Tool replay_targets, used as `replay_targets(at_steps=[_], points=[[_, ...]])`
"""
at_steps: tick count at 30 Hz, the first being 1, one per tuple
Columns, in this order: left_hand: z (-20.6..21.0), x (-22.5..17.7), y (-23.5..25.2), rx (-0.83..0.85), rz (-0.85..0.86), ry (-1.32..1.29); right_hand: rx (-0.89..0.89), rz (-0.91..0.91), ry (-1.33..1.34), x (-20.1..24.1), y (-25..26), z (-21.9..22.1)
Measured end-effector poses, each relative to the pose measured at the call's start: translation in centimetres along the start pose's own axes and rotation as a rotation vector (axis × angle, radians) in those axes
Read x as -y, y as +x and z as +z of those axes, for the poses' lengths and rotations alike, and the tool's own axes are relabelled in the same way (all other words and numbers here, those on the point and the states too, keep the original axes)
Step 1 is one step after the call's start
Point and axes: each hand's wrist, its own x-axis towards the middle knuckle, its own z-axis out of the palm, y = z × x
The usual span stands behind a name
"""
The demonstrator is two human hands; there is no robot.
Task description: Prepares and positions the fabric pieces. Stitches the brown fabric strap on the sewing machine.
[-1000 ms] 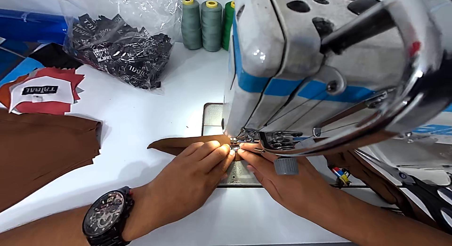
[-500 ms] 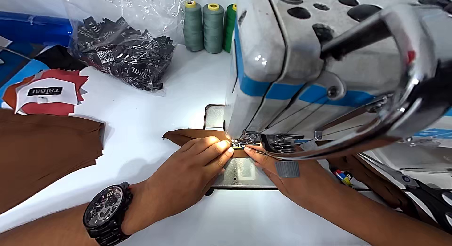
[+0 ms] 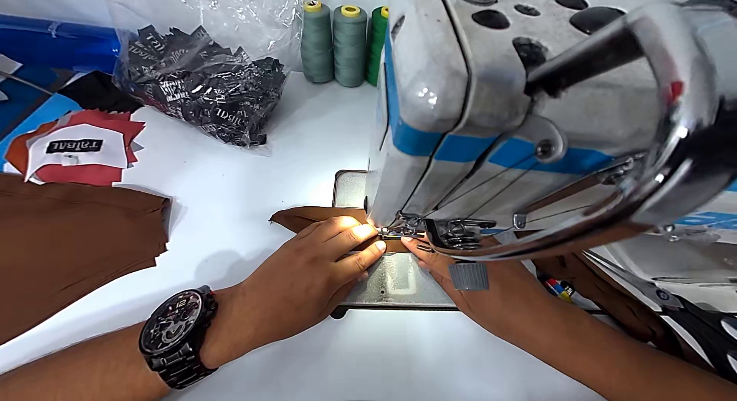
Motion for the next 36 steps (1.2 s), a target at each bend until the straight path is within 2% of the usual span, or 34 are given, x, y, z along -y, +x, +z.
replay_targets(at_steps=[15, 22, 26, 29, 32, 36], points=[[-0.1, 0.3, 0.4, -0.029, -0.025, -0.01, 0.059, 0.024, 0.046, 0.0, 0.7, -1.0], [-0.1, 0.2, 0.1, -0.022, -0.009, 0.004, -0.021, -0.01, -0.042, -0.1, 0.5, -0.4], [-0.8, 0.4, 0.3, -0.127, -0.015, -0.004, -0.222, 0.046, -0.073, -0.9, 1.2, -1.8], [-1.6, 2.7, 0.2, -0.16, -0.109, 0.022, -0.12, 0.207, -0.02, -2.4, 1.4, -3.6], [-1.7, 4.7, -1.5, -0.116, -0.17, -0.07, -0.034, 0.205, 0.059, -2.8, 0.8, -3.5], [-4.3, 1.2, -5.7, -0.074, -0.199, -0.148, -0.009, 0.119, 0.072, 0.6, -2.1, -3.8]])
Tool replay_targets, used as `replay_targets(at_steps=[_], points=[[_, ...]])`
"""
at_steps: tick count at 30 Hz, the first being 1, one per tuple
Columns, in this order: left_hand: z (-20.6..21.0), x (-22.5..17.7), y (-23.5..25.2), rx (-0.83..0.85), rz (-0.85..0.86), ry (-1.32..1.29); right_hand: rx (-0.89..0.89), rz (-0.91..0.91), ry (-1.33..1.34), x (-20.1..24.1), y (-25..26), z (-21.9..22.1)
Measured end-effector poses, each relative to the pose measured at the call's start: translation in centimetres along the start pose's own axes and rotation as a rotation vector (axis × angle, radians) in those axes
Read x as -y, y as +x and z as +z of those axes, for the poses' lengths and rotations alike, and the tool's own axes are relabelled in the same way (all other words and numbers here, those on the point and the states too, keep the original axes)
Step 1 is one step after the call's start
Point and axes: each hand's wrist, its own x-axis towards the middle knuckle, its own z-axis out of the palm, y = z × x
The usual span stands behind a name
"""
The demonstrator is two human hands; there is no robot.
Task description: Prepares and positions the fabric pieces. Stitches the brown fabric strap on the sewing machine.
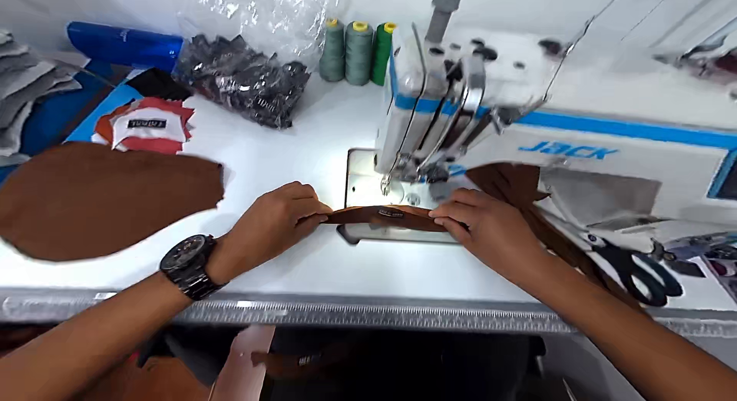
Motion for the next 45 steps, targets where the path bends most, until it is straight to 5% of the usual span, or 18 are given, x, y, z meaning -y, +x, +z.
replay_targets(at_steps=[5, 10, 14, 17, 19, 21, 24, 27, 33, 39, 45], points=[[-5.2, -7.2, -11.3, 0.16, -0.356, -0.544, 0.131, 0.113, 0.387, 9.2, -8.2, -2.1], [-0.9, -9.4, -24.2, 0.11, -0.728, -0.765, 0.29, 0.257, 0.707, 14.0, -13.7, 7.3], [5.7, -8.2, -30.4, 0.009, -1.005, -0.735, 0.413, 0.345, 0.676, 14.7, -13.0, 15.3], [6.2, -7.9, -32.2, 0.217, -1.011, -0.31, 0.42, 0.299, 0.272, 16.4, -13.4, 14.3], [4.9, -7.4, -30.7, 0.332, -0.953, -0.195, 0.428, 0.356, 0.298, 15.4, -14.1, 9.1], [3.5, -6.4, -29.4, 0.341, -0.804, -0.236, 0.224, 0.427, 0.378, 13.1, -15.1, 3.9], [-0.9, -8.9, -20.0, 0.429, -0.514, -0.513, -0.172, 0.54, 0.194, 6.8, -16.0, -2.7], [-1.9, -11.2, -10.2, 0.378, -0.183, -0.489, -0.289, 0.623, -0.065, -0.3, -15.6, -6.5], [4.3, -14.0, 3.5, 0.047, 0.199, -0.101, -0.206, 0.713, -0.09, -5.5, -16.7, -7.9], [8.8, -17.9, 13.0, 0.062, 0.258, -0.058, -0.302, 0.644, -0.173, -7.1, -16.0, -6.3], [15.1, -20.1, 22.2, -0.112, 0.298, -0.073, -0.539, 0.52, -0.44, -7.3, -14.9, -7.4]])
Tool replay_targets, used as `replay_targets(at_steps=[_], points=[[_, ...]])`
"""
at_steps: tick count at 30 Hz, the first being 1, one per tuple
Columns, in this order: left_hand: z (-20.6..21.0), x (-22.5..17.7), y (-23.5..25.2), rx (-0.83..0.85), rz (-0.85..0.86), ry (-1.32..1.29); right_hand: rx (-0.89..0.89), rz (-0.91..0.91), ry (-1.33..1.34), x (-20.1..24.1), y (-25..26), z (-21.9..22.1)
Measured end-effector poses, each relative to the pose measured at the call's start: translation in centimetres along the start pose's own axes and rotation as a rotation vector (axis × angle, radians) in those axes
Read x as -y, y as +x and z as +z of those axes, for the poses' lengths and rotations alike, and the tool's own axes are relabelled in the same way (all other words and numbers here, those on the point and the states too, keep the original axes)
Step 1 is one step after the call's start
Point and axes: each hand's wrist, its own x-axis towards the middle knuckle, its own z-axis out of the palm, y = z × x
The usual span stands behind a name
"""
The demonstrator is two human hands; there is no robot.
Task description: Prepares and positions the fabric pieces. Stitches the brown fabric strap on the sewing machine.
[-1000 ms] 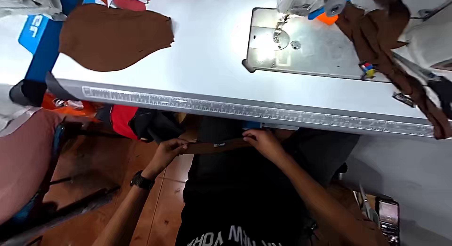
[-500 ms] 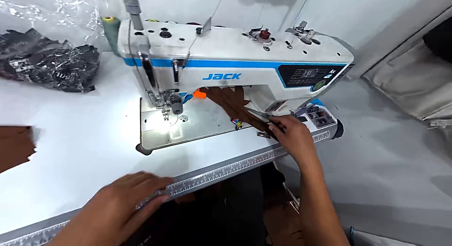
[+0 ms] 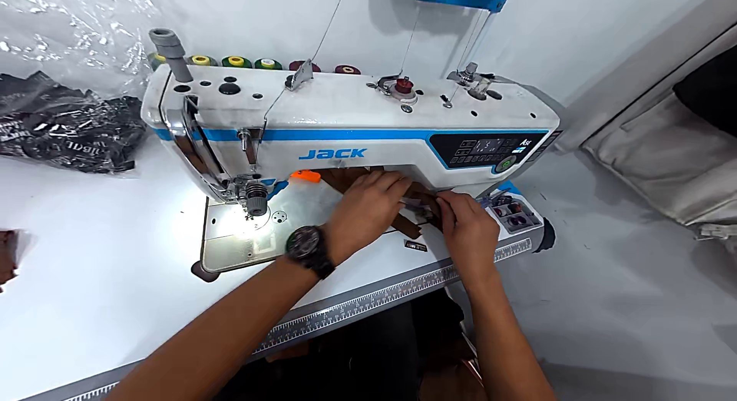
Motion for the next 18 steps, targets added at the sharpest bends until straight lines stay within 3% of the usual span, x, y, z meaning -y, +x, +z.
replay_targets(at_steps=[3, 5, 10, 14, 18], points=[[1.2, -0.5, 1.9, -0.055, 0.011, -0.014, -0.06, -0.065, 0.062, 1.0, 1.3, -2.9], [-1.1, -2.1, 1.3, -0.054, -0.057, -0.138, -0.02, -0.066, 0.181, 2.1, 2.0, -6.0], [-11.2, -4.3, -4.5, 0.101, -0.262, -0.825, 0.393, -0.064, 0.632, 4.1, 3.5, -11.8], [-16.9, -3.6, -9.9, 0.182, -0.471, -1.352, 0.659, -0.152, 0.856, 7.9, 3.8, -9.7], [-20.3, -4.1, -13.6, -0.004, -0.73, -1.565, 0.752, -0.07, 1.061, 13.9, 1.3, -6.0]])
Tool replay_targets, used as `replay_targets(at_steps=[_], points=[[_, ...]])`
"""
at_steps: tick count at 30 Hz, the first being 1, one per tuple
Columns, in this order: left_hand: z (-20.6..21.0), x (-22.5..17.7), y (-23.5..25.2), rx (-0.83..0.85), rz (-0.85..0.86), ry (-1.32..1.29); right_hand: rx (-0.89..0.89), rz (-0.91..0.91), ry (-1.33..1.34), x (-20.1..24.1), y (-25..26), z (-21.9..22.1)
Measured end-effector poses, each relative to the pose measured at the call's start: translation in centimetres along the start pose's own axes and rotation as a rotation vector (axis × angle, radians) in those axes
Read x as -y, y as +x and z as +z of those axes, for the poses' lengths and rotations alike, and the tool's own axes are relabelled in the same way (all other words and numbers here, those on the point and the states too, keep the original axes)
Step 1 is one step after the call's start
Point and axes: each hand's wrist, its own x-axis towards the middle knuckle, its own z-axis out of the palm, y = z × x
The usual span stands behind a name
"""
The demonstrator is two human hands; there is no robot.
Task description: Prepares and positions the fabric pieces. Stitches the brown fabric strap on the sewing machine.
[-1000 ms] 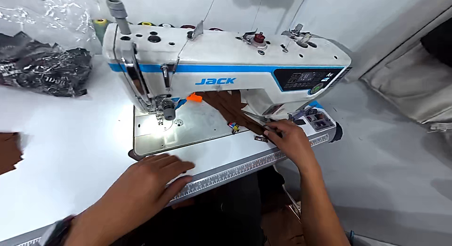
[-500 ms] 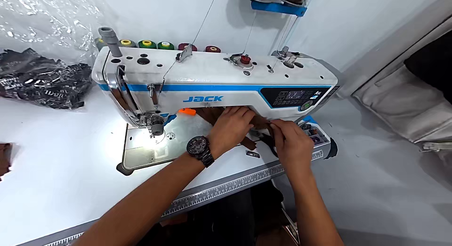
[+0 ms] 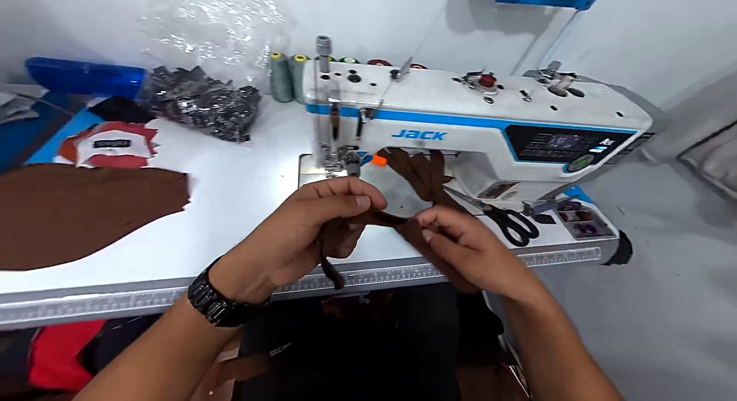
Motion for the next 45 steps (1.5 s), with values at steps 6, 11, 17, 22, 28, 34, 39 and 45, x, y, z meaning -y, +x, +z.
replay_targets(at_steps=[6, 11, 17, 22, 28, 34, 39, 45], points=[[-0.3, -1.9, -4.4, -0.076, -0.042, 0.072, -0.172, -0.167, 0.169, 3.4, 2.2, 9.4], [-2.3, -3.0, -7.0, -0.08, 0.247, 0.749, -0.288, -0.152, 0.422, 4.0, 2.9, 13.0], [-5.0, 5.8, -6.9, -0.222, 0.173, 0.538, -0.152, -0.04, 0.564, 2.1, 2.9, 15.1], [-5.2, 7.4, -7.3, -0.229, 0.038, 0.246, -0.206, -0.022, 0.617, 0.9, 2.3, 14.7], [-5.5, 3.7, -7.3, -0.146, 0.188, 0.636, -0.003, 0.074, 0.851, 0.2, 1.6, 12.6], [-4.2, 2.5, -6.1, -0.028, 0.431, 1.19, -0.101, -0.086, 0.229, 2.2, 1.1, 13.4], [-4.2, 1.8, -6.4, 0.058, 0.329, 1.206, -0.24, -0.131, 0.093, 2.4, 0.8, 13.1], [-5.5, 0.7, -7.6, 0.204, 0.049, 0.767, -0.112, -0.206, 0.076, 2.1, 0.7, 10.6]])
